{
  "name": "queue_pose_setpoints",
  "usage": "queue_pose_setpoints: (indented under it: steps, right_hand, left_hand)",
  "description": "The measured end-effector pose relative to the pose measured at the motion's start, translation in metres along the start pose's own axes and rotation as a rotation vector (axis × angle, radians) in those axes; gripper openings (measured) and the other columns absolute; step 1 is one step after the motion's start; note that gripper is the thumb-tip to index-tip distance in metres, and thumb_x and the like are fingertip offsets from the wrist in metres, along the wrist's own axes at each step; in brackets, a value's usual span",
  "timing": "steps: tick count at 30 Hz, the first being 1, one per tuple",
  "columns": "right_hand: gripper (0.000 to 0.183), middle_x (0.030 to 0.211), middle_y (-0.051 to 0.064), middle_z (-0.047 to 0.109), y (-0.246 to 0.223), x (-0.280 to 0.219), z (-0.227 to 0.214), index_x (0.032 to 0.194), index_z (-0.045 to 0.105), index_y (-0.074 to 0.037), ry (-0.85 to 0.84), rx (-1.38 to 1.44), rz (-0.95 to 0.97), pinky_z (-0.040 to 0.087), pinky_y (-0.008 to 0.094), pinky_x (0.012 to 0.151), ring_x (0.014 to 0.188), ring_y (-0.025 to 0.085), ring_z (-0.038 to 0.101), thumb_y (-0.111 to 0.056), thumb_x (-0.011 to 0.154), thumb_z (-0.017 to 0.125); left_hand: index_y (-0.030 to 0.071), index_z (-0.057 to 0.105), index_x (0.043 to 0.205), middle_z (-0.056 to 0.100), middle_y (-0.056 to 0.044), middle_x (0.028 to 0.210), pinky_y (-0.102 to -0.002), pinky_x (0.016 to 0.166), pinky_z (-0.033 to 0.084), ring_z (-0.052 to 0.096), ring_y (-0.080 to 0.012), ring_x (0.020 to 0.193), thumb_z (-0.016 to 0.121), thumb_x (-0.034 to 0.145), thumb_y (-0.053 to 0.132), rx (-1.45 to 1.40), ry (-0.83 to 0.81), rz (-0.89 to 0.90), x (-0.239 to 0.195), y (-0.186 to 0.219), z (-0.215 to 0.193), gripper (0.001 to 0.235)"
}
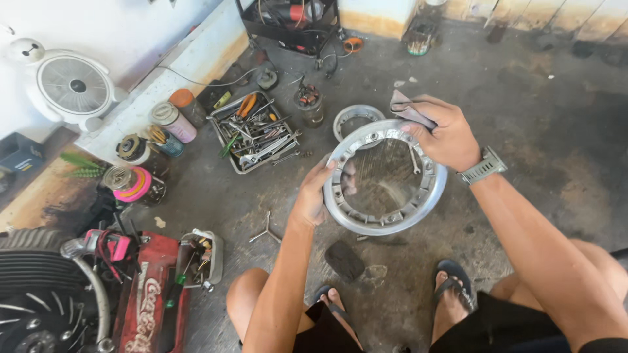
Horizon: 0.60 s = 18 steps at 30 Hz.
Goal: The person sits on the floor and uses a sanding block to smooth the inner and outer surfaces of a metal ring. They rotate the ring and sand different sections, then lift it to inspect the finish.
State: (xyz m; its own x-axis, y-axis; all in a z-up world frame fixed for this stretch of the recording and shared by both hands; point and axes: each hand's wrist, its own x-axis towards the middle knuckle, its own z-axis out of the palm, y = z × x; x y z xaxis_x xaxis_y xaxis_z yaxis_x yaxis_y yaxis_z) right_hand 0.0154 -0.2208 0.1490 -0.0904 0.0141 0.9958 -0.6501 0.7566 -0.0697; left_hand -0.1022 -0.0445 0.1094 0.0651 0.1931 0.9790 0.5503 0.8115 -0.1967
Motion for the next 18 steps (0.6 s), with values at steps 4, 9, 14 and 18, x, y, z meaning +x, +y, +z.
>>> queue_pose_setpoints:
  steps: [4, 9, 14, 18]
  right_hand:
    - [0.047, 0.134, 0.026, 0.066, 0.012, 0.000, 0.007, 0.140, 0.062, 0.002, -0.012, -0.011, -0.036, 0.062, 0.046, 0.093, 0.118, 0.036, 0.070, -0.036, 0.113, 0.050]
    - [0.047, 0.134, 0.027, 0.065, 0.017, -0.029, 0.023, 0.140, 0.062, 0.002, 0.024, -0.008, -0.058, 0.062, 0.046, 0.093, 0.118, 0.037, 0.070, -0.036, 0.114, 0.050]
    - [0.047, 0.135, 0.029, 0.063, 0.056, -0.064, 0.064, 0.141, 0.060, 0.003, 0.134, 0.004, -0.145, 0.060, 0.048, 0.093, 0.119, 0.039, 0.067, -0.035, 0.115, 0.049]
    - [0.047, 0.135, 0.030, 0.064, 0.043, -0.075, 0.091, 0.140, 0.061, 0.005, 0.215, -0.004, -0.140, 0.060, 0.049, 0.092, 0.118, 0.040, 0.068, -0.034, 0.115, 0.049]
  left_hand:
    - [0.007, 0.057, 0.142, 0.059, -0.023, 0.139, -0.046, 0.102, 0.054, 0.062, -0.0350, 0.125, 0.048, 0.117, 0.045, -0.017, 0.022, 0.018, 0.006, -0.024, 0.005, 0.046]
    - [0.008, 0.057, 0.142, 0.059, -0.022, 0.139, -0.046, 0.102, 0.054, 0.062, -0.0342, 0.125, 0.048, 0.117, 0.045, -0.015, 0.048, 0.064, -0.063, -0.023, 0.009, 0.046]
    - [0.009, 0.057, 0.141, 0.059, -0.021, 0.139, -0.045, 0.102, 0.054, 0.062, -0.0336, 0.125, 0.048, 0.116, 0.045, -0.003, 0.087, 0.136, -0.128, -0.028, 0.020, 0.045]
    - [0.008, 0.057, 0.141, 0.059, -0.021, 0.139, -0.045, 0.102, 0.054, 0.062, -0.0339, 0.125, 0.048, 0.116, 0.045, -0.008, 0.090, 0.173, -0.120, -0.042, 0.022, 0.045]
